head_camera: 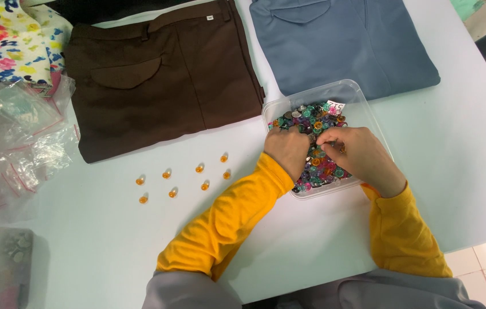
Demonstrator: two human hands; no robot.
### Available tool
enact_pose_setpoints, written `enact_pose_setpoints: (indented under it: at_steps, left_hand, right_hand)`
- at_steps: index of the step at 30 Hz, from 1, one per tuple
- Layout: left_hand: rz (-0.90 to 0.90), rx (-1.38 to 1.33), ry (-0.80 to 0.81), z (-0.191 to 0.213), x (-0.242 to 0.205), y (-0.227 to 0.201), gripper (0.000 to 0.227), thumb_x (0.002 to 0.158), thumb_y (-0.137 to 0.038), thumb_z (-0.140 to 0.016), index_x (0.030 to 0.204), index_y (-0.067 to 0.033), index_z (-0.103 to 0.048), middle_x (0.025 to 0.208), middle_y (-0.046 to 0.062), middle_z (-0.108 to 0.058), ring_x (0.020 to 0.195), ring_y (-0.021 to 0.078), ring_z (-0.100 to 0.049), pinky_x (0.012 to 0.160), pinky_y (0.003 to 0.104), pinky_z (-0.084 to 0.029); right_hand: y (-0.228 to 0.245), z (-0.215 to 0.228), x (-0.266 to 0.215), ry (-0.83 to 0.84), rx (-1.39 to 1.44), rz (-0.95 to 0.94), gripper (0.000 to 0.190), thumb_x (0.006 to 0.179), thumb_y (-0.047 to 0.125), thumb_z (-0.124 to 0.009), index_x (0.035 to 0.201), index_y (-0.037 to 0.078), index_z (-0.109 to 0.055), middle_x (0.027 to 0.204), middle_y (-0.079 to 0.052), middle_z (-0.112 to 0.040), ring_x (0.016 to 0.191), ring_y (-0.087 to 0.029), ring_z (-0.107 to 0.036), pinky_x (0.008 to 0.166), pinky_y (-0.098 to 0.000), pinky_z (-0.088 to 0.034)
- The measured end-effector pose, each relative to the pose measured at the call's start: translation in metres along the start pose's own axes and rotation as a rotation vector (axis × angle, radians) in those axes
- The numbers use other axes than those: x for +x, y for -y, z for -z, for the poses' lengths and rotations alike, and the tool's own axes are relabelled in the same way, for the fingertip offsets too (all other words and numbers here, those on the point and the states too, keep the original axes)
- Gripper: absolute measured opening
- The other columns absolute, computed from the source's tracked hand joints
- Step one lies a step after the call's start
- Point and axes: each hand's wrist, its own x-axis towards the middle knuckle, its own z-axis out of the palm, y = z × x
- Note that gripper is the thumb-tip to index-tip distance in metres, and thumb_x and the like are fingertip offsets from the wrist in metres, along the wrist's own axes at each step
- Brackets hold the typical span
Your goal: Sorting small colorful buttons from a large container into individual small plastic bags
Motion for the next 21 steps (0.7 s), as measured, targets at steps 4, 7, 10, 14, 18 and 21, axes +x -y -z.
enact_pose_setpoints:
  at_steps: [4,7,10,14,18,21]
  left_hand:
    - [0.091,0.016,-0.153,0.038,0.000,-0.009,0.017,0.064,0.000,-0.077,0.067,-0.0135,-0.067,0.065,0.003,-0.059,0.052,0.0208,-0.060,0.063,0.034,-0.036]
    - [0.107,-0.002,-0.141,0.048,0.001,-0.008,0.018,0.063,-0.005,-0.080,0.074,-0.0134,-0.069,0.069,0.002,-0.060,0.056,0.0201,-0.062,0.062,0.035,-0.040]
    - [-0.013,-0.100,-0.110,0.055,-0.004,-0.003,0.025,0.055,-0.012,-0.081,0.077,-0.0156,-0.070,0.071,0.001,-0.059,0.059,0.0221,-0.062,0.062,0.037,-0.037]
    - [-0.064,-0.080,0.044,0.101,-0.006,-0.003,0.010,0.070,-0.016,-0.075,0.078,-0.0134,-0.070,0.074,0.003,-0.058,0.069,0.0131,-0.060,0.071,0.029,-0.035]
    - [-0.080,-0.088,0.164,0.038,0.000,0.002,0.016,0.065,-0.025,-0.072,0.079,-0.0191,-0.069,0.070,-0.001,-0.064,0.059,0.0231,-0.062,0.067,0.036,-0.028]
    - [-0.060,-0.018,0.097,0.051,0.000,-0.002,0.011,0.067,-0.016,-0.076,0.064,-0.0203,-0.066,0.061,-0.003,-0.065,0.055,0.0200,-0.061,0.068,0.034,-0.028]
  right_hand:
    - [-0.013,-0.009,0.007,-0.038,0.062,-0.001,0.015,0.089,0.015,-0.071,0.103,0.018,-0.075,0.093,-0.006,-0.077,0.081,-0.026,-0.075,0.074,-0.0402,-0.058]
    - [-0.007,-0.007,0.005,-0.003,0.062,-0.011,0.018,0.086,0.019,-0.077,0.103,0.014,-0.076,0.089,-0.010,-0.075,0.075,-0.028,-0.073,0.071,-0.0420,-0.058]
    - [0.004,-0.001,0.002,0.090,-0.016,-0.028,0.030,0.079,0.027,-0.080,0.105,0.013,-0.074,0.095,-0.010,-0.074,0.078,-0.034,-0.073,0.074,-0.0500,-0.058]
    - [0.002,-0.007,0.004,0.140,-0.025,-0.012,0.036,0.079,0.030,-0.081,0.109,0.012,-0.071,0.102,-0.010,-0.076,0.081,-0.037,-0.073,0.074,-0.0521,-0.057]
    - [-0.001,-0.011,0.009,0.153,-0.061,0.051,0.026,0.082,0.022,-0.077,0.106,0.010,-0.072,0.103,-0.010,-0.077,0.079,-0.036,-0.074,0.072,-0.0493,-0.058]
    - [-0.003,-0.011,0.006,0.161,-0.059,0.022,0.024,0.084,0.025,-0.075,0.104,0.011,-0.073,0.101,-0.010,-0.078,0.078,-0.035,-0.075,0.071,-0.0489,-0.058]
